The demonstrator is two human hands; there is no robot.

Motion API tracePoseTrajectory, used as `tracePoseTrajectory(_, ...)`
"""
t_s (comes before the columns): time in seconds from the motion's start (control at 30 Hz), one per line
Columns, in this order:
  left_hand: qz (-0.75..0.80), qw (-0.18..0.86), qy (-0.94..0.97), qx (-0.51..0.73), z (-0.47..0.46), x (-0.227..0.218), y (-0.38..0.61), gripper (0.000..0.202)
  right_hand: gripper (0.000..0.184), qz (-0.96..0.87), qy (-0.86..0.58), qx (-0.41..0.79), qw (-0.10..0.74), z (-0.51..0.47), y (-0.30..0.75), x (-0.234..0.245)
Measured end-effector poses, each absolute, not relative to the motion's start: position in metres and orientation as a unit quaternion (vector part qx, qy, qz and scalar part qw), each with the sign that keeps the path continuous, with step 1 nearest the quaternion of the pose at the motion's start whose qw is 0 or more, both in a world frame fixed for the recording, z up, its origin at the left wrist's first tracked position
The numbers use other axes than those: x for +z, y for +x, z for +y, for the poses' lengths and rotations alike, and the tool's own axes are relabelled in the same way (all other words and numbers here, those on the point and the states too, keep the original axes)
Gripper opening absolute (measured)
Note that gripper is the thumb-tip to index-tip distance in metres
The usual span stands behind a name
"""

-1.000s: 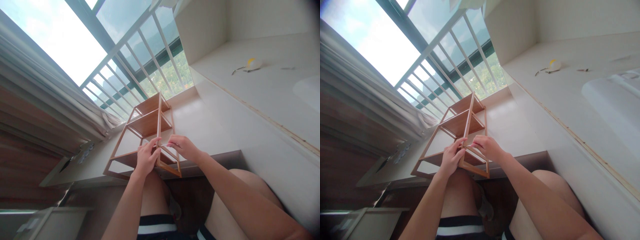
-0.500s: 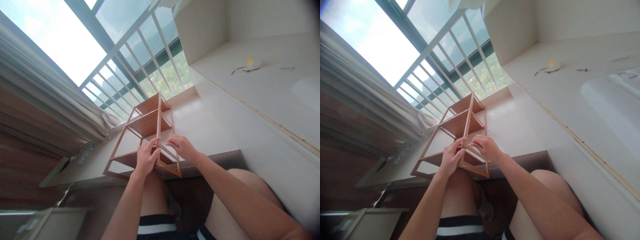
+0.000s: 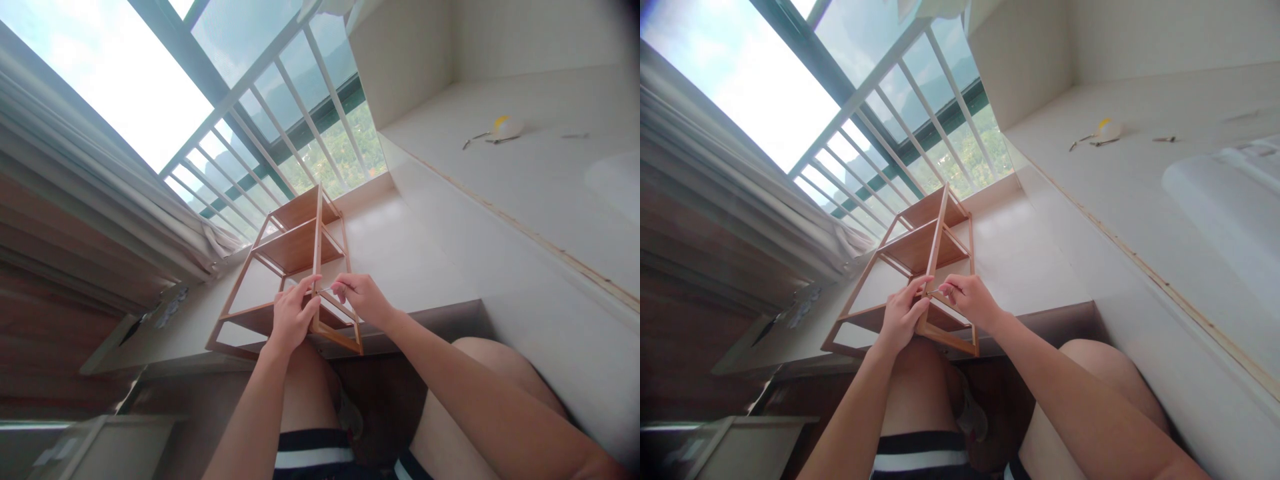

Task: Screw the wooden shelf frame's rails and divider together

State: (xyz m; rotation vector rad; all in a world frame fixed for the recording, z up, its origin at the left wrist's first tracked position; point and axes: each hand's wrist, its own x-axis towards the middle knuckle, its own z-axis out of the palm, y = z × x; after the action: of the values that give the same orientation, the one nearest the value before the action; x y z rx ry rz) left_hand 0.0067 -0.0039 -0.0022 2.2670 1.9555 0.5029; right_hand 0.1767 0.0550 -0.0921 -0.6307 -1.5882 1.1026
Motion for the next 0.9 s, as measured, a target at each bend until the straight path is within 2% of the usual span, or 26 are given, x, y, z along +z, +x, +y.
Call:
tracePoseTrajectory(0.17,0.643,0.052,0.747,0.164,-0.004,-0.004,0.005,0.041,0.04,-0.582,-0.252,0.599,0.489,0.051,0.171,-0.09)
tracePoseTrajectory(0.23,0.645,0.05,0.745,0.163,-0.004,-0.004,0.006,0.041,0.041,-0.571,-0.252,0.613,0.484,0.05,0.17,-0.089)
tracePoseTrajectory(0.47,0.643,0.05,0.746,0.164,-0.004,-0.002,0.008,0.04,0.042,-0.607,-0.278,0.501,0.55,0.054,0.179,-0.087)
tracePoseTrajectory(0.7,0.644,0.053,0.745,0.164,-0.005,-0.001,0.008,0.041,0.033,-0.729,-0.25,0.358,0.528,0.06,0.183,-0.091)
tracePoseTrajectory(0.9,0.644,0.051,0.745,0.167,-0.005,0.0,0.009,0.041,0.032,-0.767,-0.227,0.301,0.518,0.061,0.186,-0.09)
